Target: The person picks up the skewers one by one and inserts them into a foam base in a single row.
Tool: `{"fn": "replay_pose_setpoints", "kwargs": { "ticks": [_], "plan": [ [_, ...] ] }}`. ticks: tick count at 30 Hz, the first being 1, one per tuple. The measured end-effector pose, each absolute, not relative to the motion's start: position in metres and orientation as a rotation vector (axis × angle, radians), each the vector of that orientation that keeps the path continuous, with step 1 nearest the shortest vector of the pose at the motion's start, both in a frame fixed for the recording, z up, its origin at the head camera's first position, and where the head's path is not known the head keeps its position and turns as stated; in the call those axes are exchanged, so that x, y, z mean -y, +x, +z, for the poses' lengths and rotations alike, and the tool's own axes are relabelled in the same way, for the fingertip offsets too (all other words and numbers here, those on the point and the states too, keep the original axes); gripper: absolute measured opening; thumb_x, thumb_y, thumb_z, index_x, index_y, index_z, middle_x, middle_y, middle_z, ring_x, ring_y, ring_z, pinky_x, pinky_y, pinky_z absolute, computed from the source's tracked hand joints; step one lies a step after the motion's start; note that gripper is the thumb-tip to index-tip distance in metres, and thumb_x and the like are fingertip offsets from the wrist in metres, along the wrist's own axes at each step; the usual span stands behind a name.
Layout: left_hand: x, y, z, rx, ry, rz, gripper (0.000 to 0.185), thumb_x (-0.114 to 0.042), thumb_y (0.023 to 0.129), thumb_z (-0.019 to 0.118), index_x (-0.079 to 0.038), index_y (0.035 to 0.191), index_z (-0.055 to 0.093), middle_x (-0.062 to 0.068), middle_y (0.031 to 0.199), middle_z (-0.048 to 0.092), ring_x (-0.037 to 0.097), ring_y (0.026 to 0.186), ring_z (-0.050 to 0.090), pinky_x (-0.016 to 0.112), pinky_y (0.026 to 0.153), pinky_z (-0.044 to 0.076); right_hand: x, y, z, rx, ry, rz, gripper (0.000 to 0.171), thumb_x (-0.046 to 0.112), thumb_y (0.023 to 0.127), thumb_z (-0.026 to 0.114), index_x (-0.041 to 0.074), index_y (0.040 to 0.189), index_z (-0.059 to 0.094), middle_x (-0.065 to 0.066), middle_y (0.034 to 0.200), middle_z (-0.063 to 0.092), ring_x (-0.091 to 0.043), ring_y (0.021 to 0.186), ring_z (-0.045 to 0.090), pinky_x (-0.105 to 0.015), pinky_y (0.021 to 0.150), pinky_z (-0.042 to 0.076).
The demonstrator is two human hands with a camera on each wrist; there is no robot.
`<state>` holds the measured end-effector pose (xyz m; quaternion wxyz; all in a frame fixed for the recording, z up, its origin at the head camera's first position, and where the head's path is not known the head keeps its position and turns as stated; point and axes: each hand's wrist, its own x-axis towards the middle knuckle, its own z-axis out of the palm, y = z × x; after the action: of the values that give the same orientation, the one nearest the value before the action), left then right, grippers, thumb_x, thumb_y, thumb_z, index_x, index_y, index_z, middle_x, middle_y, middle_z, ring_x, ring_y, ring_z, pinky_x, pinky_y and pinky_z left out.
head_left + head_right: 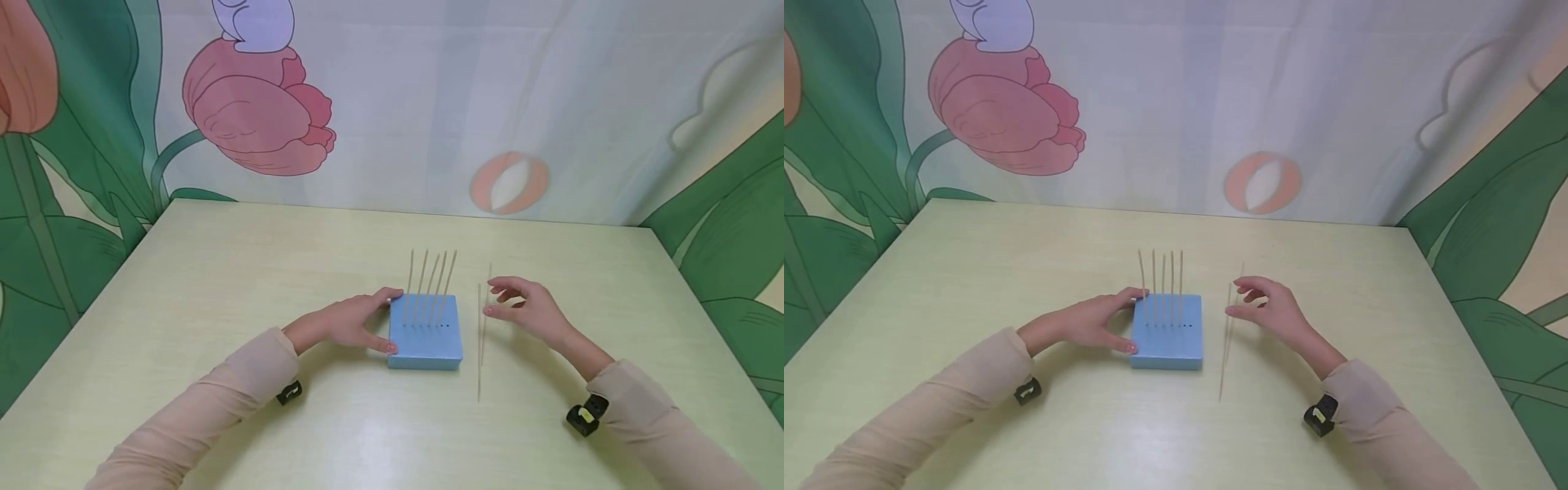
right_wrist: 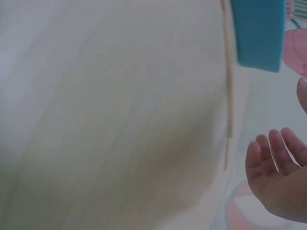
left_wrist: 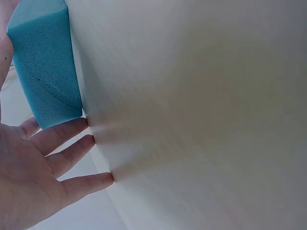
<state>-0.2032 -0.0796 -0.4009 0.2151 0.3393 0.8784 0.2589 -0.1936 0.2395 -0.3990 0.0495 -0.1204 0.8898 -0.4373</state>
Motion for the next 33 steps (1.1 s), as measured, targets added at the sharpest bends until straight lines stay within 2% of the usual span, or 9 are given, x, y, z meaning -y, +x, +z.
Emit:
{"fn": "replay_pose_setpoints", "kwargs": {
  "ticks": [4, 12, 20, 27, 33],
  "plan": [
    [0.080, -0.203, -0.400, -2.439, 0.937, 0.718, 0.091, -0.046, 0.077, 0.069, -0.011, 0.143, 0.018, 0.013, 0.141, 0.036, 0.026, 0.130, 0.031, 0.040, 0.105, 0.024, -0.247, -0.197, -0.407, -2.747, -0.346, -1.183, 0.062, 0.029, 0.077, 0.074, 0.002, 0.127, 0.050, -0.016, 0.121, 0.051, -0.030, 0.104, 0.047, -0.043, 0.083, 0.042],
    [0.080, -0.204, -0.402, -2.439, 0.944, 0.715, 0.091, -0.046, 0.077, 0.069, -0.012, 0.144, 0.017, 0.011, 0.142, 0.034, 0.024, 0.131, 0.029, 0.038, 0.106, 0.023, -0.251, -0.205, -0.419, -2.798, -0.443, -0.979, 0.078, 0.034, 0.072, 0.077, -0.003, 0.132, 0.043, -0.020, 0.110, 0.046, -0.031, 0.095, 0.043, -0.041, 0.079, 0.039],
    [0.080, -0.203, -0.402, -2.435, 0.927, 0.711, 0.091, -0.047, 0.077, 0.068, -0.013, 0.144, 0.016, 0.011, 0.143, 0.033, 0.024, 0.131, 0.029, 0.039, 0.106, 0.023, -0.262, -0.230, -0.420, -2.841, -0.439, -0.822, 0.088, 0.036, 0.074, 0.075, -0.004, 0.138, 0.030, -0.028, 0.118, 0.038, -0.038, 0.102, 0.038, -0.048, 0.080, 0.037],
    [0.080, -0.203, -0.403, -2.443, 0.910, 0.694, 0.091, -0.049, 0.076, 0.068, -0.016, 0.144, 0.016, 0.009, 0.143, 0.034, 0.023, 0.131, 0.029, 0.039, 0.106, 0.023, -0.264, -0.247, -0.425, -2.812, -0.397, -0.725, 0.101, 0.046, 0.071, 0.074, -0.002, 0.142, 0.020, -0.031, 0.122, 0.032, -0.040, 0.108, 0.028, -0.051, 0.084, 0.033],
    [0.081, -0.203, -0.402, -2.444, 0.914, 0.698, 0.092, -0.048, 0.076, 0.068, -0.015, 0.144, 0.016, 0.010, 0.143, 0.034, 0.023, 0.131, 0.029, 0.039, 0.106, 0.023, -0.262, -0.256, -0.424, -2.797, -0.429, -0.612, 0.103, 0.050, 0.071, 0.072, -0.001, 0.143, 0.019, -0.032, 0.120, 0.032, -0.041, 0.107, 0.030, -0.052, 0.084, 0.034]
  ]
}}
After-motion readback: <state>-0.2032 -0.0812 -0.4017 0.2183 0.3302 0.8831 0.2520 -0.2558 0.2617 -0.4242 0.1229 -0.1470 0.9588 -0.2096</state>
